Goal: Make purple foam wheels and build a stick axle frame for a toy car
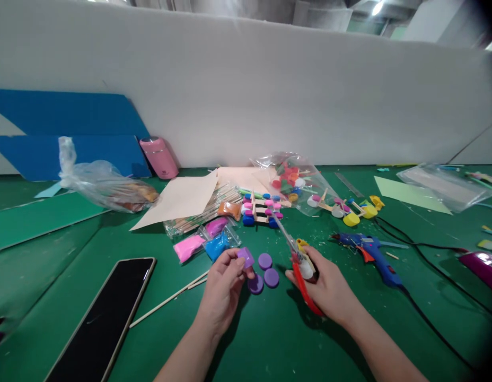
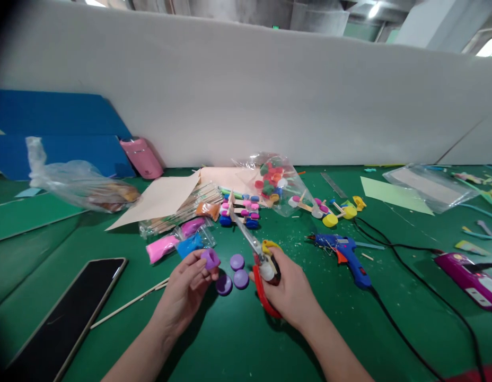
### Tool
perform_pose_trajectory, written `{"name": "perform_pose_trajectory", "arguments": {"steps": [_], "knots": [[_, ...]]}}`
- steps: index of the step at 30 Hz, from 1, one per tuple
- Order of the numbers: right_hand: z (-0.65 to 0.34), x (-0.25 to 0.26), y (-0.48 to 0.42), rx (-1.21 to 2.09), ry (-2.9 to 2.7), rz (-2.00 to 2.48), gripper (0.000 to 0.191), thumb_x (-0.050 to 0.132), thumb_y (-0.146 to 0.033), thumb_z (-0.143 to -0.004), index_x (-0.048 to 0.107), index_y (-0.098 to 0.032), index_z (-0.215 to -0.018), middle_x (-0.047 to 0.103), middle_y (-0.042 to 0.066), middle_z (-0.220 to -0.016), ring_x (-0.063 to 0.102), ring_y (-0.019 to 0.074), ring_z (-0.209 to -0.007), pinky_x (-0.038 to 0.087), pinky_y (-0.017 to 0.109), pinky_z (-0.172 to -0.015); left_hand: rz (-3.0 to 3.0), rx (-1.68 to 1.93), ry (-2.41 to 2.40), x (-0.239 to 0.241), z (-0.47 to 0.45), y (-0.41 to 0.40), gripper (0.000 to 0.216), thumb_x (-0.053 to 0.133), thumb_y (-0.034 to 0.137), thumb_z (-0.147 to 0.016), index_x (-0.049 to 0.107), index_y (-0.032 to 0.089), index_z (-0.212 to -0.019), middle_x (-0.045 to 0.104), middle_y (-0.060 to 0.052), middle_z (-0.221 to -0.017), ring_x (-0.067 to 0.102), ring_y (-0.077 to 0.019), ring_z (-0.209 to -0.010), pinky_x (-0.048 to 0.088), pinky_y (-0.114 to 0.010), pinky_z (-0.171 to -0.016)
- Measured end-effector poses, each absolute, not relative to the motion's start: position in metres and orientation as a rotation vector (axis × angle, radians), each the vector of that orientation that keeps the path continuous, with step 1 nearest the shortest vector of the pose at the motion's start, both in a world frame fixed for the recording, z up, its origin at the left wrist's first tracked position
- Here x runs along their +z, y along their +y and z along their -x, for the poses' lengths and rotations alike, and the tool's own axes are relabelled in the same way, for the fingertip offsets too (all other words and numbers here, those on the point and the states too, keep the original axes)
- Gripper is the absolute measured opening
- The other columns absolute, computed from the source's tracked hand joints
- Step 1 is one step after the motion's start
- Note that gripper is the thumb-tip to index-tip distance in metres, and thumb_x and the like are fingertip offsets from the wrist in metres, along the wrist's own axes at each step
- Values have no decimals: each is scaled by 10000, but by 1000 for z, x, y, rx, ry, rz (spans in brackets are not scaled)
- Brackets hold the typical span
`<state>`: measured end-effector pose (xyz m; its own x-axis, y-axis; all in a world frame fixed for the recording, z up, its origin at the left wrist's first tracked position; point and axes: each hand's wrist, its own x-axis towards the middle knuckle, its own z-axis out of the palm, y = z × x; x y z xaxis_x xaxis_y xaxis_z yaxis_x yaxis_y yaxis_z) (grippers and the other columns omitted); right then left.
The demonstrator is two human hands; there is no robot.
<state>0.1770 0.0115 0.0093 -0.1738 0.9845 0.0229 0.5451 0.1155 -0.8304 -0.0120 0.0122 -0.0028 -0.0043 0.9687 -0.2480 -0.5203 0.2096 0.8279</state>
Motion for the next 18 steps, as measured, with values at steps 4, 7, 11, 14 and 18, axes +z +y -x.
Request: {"name": "perform_pose_trajectory", "arguments": {"steps": [4,7,11,14,18], "knots": [[-186,8,1,967,-1835,1514,194,586,-297,-720,507,-242,-889,556,-32,-734,524,140,-625,433,212,-563,-616,1267,892,-2,12,9,134,621,216,-709,575,145,-813,576,1,-588,529,-103,-534,395,-208,-531],[-191,-2,-5,1027,-1786,1556,265,605,-299,-695,498,-232,-927,569,-27,-742,543,142,-622,449,211,-562,-616,1272,882,-2,11,8,130,629,209,-700,577,148,-802,574,3,-602,524,-99,-531,387,-202,-522],[-193,-10,-6,979,-1765,1569,292,605,-261,-677,497,-212,-943,590,-1,-787,559,156,-660,464,230,-591,-620,1259,867,1,10,8,130,625,212,-703,584,153,-811,576,2,-611,524,-101,-540,388,-208,-532],[-191,-3,-7,972,-1811,1553,195,590,-275,-703,508,-212,-868,568,-17,-712,538,148,-615,449,224,-554,-621,1254,877,4,8,8,180,629,222,-695,600,145,-856,576,-3,-608,518,-102,-530,391,-215,-536],[-188,10,-15,1020,-1846,1570,222,632,-314,-681,505,-216,-834,546,-25,-687,516,141,-581,433,213,-513,-634,1230,837,5,9,7,191,625,226,-700,607,141,-870,568,-4,-613,510,-98,-523,392,-221,-546]]}}
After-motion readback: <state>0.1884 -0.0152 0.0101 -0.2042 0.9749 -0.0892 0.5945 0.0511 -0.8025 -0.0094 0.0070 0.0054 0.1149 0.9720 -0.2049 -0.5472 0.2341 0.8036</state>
